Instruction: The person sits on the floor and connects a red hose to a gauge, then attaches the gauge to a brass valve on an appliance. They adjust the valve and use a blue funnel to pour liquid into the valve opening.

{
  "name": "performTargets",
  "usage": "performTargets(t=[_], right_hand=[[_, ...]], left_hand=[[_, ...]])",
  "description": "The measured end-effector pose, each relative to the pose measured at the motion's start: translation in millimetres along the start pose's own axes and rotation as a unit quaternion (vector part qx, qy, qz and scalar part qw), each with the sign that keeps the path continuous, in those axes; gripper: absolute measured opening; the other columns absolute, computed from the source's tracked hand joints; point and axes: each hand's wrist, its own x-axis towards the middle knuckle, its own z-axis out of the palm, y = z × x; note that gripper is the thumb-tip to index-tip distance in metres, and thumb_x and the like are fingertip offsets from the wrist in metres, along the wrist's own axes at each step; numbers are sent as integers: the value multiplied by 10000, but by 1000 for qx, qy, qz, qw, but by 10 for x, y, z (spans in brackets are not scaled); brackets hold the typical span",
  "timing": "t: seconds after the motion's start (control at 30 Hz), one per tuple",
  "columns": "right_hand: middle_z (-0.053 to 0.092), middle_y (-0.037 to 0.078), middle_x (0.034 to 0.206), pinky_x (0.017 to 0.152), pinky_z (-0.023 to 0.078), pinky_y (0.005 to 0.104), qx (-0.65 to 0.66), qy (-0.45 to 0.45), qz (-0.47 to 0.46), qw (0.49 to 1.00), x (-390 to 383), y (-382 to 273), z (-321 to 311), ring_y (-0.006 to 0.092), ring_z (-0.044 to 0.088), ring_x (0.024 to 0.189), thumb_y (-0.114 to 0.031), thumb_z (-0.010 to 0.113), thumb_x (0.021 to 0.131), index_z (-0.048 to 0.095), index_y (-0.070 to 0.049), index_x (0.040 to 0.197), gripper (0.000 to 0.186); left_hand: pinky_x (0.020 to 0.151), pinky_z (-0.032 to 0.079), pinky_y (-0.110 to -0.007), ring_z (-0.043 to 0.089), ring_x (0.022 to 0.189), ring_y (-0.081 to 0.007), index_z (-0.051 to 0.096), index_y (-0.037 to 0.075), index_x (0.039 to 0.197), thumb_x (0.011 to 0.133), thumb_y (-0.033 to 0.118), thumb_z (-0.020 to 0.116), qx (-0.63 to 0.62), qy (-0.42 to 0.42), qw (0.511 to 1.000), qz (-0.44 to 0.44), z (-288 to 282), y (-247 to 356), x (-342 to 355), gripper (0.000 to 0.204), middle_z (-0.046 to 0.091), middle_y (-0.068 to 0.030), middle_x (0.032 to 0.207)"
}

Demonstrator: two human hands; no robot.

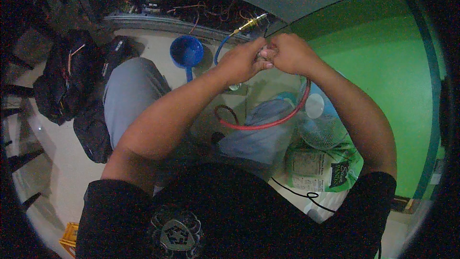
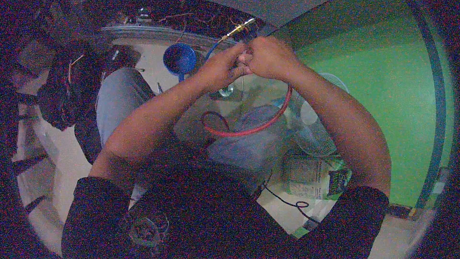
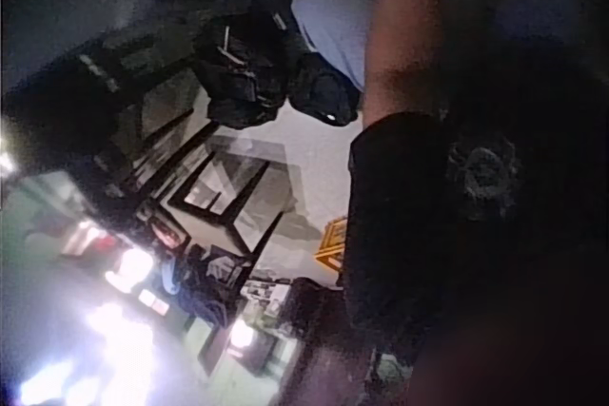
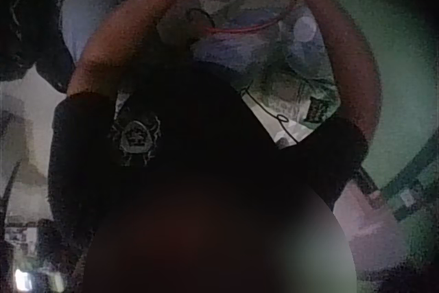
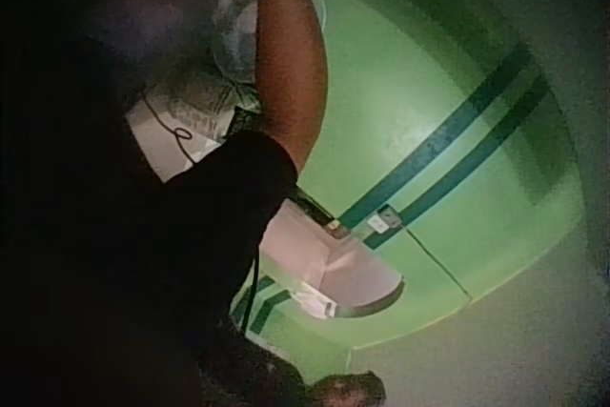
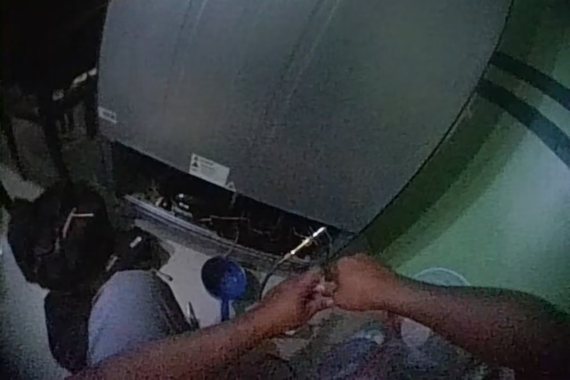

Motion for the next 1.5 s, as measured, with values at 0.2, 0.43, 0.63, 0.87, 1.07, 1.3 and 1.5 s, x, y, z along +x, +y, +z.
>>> performTargets(t=[0.2, 0.43, 0.63, 0.87, 1.07, 1.3, 1.5], right_hand=[[685, 221, 955, 809, 519, 488, 46, 23, -43, 998, 1, 34, -14, 409, 657, 910, -429, 747, 747, 680, -14, 992, 487], [677, 223, 979, 806, 517, 490, 41, 52, -60, 996, -23, 45, 29, 406, 654, 924, -429, 798, 687, 659, 8, 975, 541], [675, 246, 919, 781, 520, 494, 22, 14, -68, 997, 10, 75, 18, 404, 661, 884, -473, 736, 751, 674, 22, 918, 526], [675, 253, 960, 773, 520, 483, 124, -113, 42, 985, 133, 134, 35, 390, 662, 922, -607, 523, 876, 665, 40, 950, 666], [663, 256, 1007, 792, 510, 476, 85, 11, -78, 993, 77, 233, 92, 393, 646, 968, -535, 602, 851, 647, 36, 1016, 595], [660, 186, 1000, 786, 498, 453, 63, 14, -59, 996, 133, 169, 141, 357, 642, 927, -261, 735, 796, 592, -31, 1111, 415], [648, 216, 1017, 804, 489, 463, 78, 27, -62, 995, 83, 193, 153, 380, 634, 960, -298, 663, 859, 571, -23, 1109, 382]], left_hand=[[767, 481, -511, 614, 951, -436, 493, 100, 1142, 859, 392, 676, 13, -23, 999, -39, -45, -10, 15, 446, 648, -193, 992], [786, 487, -500, 614, 969, -435, 502, 100, 1194, 846, 416, 686, 37, -5, 999, -17, 33, -92, 61, 505, 647, -216, 1023], [825, 489, -488, 613, 998, -420, 546, 86, 1169, 821, 411, 717, 10, -23, 1000, -13, 13, -122, 98, 506, 651, -209, 1041], [884, 483, -448, 618, 1050, -380, 538, 115, 1230, 852, 406, 692, 14, -66, 998, 2, -21, -101, 97, 501, 656, -170, 1092], [837, 489, -463, 626, 997, -393, 548, 100, 1192, 816, 419, 723, 58, -91, 989, -97, -28, -63, 149, 523, 662, -174, 1037], [839, 485, -487, 616, 1004, -412, 547, 59, 1172, 789, 447, 734, 28, -70, 996, -51, -12, -96, 114, 576, 652, -199, 1050], [863, 480, -487, 610, 1026, -415, 543, 65, 1203, 786, 422, 744, 60, -54, 996, -41, 74, -141, 117, 585, 647, -207, 1078]])
